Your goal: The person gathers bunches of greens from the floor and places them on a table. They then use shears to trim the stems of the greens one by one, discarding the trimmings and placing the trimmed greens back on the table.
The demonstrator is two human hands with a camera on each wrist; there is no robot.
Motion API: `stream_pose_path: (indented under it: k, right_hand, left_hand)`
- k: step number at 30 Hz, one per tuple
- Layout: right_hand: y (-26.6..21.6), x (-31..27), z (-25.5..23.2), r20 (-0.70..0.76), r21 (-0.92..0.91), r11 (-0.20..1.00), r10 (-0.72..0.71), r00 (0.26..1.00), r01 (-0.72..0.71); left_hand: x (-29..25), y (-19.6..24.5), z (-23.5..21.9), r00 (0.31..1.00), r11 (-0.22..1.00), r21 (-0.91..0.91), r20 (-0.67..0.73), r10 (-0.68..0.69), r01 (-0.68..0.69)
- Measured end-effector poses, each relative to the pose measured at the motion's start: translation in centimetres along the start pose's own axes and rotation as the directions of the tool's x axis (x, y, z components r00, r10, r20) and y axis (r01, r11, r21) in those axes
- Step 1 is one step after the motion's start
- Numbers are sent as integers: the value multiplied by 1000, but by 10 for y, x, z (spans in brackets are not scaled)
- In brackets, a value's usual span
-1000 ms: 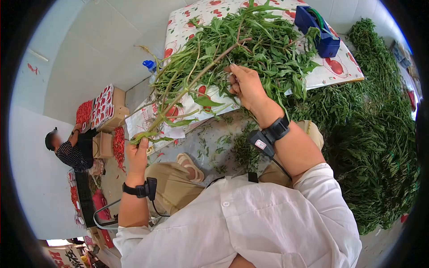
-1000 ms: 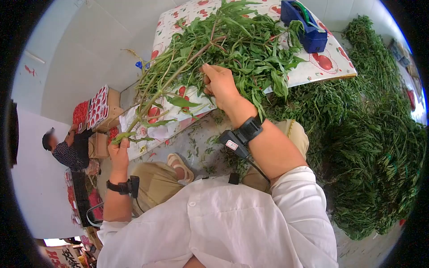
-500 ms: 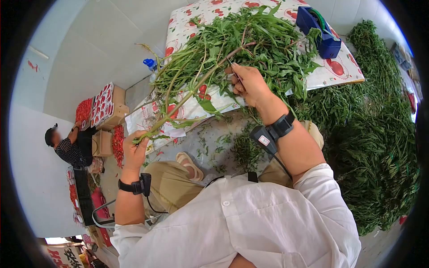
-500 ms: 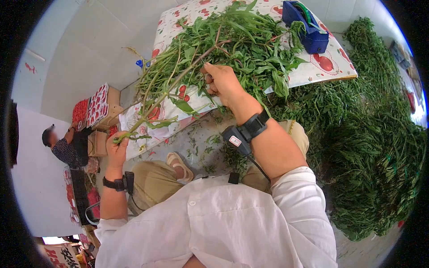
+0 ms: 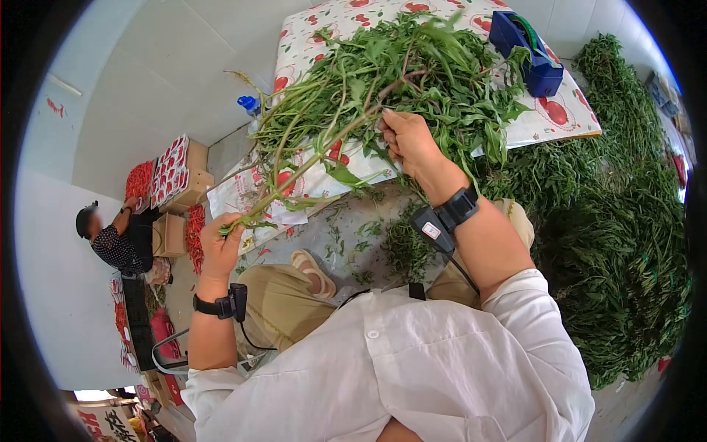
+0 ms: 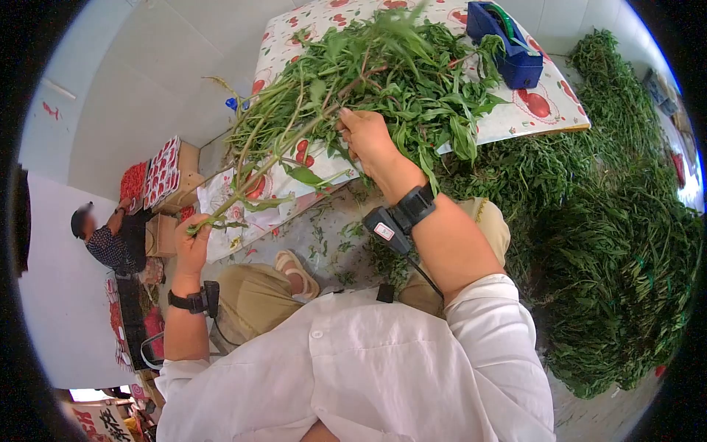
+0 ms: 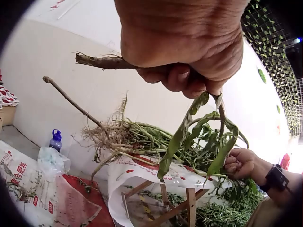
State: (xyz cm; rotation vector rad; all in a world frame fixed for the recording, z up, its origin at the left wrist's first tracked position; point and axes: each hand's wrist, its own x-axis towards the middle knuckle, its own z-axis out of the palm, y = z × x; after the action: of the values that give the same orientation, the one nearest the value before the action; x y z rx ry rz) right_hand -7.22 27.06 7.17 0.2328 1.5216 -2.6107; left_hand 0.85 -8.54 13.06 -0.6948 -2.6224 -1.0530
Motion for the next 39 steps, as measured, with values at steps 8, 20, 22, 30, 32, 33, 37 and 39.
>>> stream_pose_path:
  k: [8,20,22,30,32,33,37,39]
  right_hand:
    - [0,-8,4,-23,206,978,-43,999,46]
    - [5,-24,13,302,102,992,-99,948,71]
    - [5,-29,18,399,-5,1000,-19,917,23]
    - [15,-34,27,481,-108,986,165,861,-129]
    - [16,-35,31,459,-111,983,182,869,-147]
    - [17,-35,32,461,-86,984,176,869,-154]
    - [16,-37,33,444,-15,989,136,886,-145]
    - [17,-34,32,442,-13,992,115,890,-122]
  left_hand:
    - [-2,-11,0,995,998,-27,-76,-63,61]
    - [-1,-12,3,984,991,-50,-121,-132,127]
    - [2,-8,6,985,991,-57,-115,-129,123]
    - [18,8,33,984,994,-70,-148,-97,87]
    - [23,9,41,988,990,-114,-120,-100,87]
    - [25,12,45,989,987,-137,-106,-102,87]
    - [35,29,52,988,981,-140,-50,-144,136]
    - [39,31,58,993,985,-153,-76,-94,81]
